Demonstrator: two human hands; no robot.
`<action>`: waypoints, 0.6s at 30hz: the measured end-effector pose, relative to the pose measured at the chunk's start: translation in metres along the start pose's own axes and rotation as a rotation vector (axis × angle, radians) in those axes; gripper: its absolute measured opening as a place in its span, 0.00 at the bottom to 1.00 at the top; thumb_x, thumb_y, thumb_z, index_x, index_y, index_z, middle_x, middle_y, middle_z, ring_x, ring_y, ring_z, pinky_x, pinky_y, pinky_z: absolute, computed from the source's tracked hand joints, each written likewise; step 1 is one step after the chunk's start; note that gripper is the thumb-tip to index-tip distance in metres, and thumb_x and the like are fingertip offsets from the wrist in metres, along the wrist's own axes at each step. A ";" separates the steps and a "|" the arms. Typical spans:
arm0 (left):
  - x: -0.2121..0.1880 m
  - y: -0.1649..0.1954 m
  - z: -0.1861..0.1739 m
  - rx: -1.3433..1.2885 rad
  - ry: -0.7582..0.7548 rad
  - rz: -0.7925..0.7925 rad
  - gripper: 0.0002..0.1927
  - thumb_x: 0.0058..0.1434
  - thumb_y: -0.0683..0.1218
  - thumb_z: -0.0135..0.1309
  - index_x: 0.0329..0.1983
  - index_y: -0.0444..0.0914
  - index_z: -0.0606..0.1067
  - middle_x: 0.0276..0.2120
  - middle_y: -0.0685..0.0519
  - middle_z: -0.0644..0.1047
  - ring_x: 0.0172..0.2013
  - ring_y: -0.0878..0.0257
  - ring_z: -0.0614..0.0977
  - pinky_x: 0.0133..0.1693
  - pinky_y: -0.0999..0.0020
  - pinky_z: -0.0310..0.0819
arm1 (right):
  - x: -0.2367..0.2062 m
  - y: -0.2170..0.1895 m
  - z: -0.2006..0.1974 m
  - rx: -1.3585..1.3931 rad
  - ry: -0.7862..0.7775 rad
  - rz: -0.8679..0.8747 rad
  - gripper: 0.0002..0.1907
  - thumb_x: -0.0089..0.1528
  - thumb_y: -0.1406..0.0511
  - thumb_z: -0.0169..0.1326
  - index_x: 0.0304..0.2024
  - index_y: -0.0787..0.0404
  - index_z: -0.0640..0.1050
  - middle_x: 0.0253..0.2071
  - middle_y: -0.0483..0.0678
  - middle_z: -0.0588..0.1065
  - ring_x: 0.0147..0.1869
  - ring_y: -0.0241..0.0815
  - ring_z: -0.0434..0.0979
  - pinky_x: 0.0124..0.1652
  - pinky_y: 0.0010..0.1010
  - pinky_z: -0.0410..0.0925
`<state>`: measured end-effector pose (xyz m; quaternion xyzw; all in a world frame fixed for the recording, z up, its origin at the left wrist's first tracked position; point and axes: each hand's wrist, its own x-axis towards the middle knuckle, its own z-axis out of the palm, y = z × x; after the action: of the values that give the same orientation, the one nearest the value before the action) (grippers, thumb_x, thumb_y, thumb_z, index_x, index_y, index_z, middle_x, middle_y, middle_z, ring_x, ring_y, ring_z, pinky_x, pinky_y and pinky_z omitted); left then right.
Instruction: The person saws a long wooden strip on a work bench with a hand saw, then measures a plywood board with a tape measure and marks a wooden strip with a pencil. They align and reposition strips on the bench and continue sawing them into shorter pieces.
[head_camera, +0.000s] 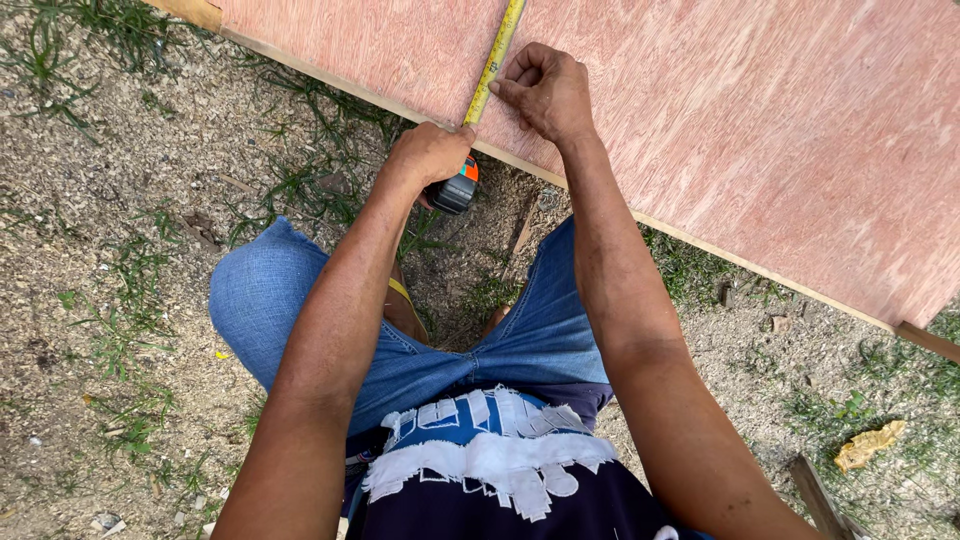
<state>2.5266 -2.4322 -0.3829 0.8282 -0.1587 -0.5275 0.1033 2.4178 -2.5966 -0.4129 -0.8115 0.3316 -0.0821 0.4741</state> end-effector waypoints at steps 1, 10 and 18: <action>0.003 -0.001 0.001 -0.007 0.004 -0.018 0.38 0.66 0.67 0.43 0.53 0.28 0.76 0.45 0.34 0.80 0.36 0.45 0.87 0.28 0.52 0.85 | 0.000 -0.001 -0.001 0.030 -0.022 0.059 0.11 0.58 0.62 0.71 0.31 0.57 0.80 0.21 0.41 0.78 0.20 0.27 0.74 0.20 0.23 0.67; 0.021 -0.008 0.008 0.237 0.003 0.123 0.32 0.70 0.67 0.35 0.60 0.43 0.76 0.51 0.34 0.77 0.49 0.41 0.81 0.52 0.50 0.76 | -0.004 -0.009 -0.004 0.166 -0.030 0.179 0.10 0.59 0.64 0.69 0.30 0.59 0.79 0.20 0.43 0.77 0.17 0.27 0.73 0.14 0.23 0.66; 0.015 -0.006 0.007 0.116 0.027 0.063 0.36 0.68 0.68 0.40 0.54 0.34 0.77 0.47 0.33 0.79 0.44 0.42 0.84 0.45 0.50 0.79 | -0.004 -0.003 -0.003 0.181 -0.015 0.152 0.11 0.59 0.65 0.69 0.29 0.59 0.78 0.19 0.42 0.76 0.17 0.28 0.73 0.14 0.24 0.65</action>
<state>2.5269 -2.4328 -0.4009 0.8345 -0.2133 -0.5027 0.0738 2.4150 -2.5948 -0.4080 -0.7385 0.3801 -0.0694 0.5526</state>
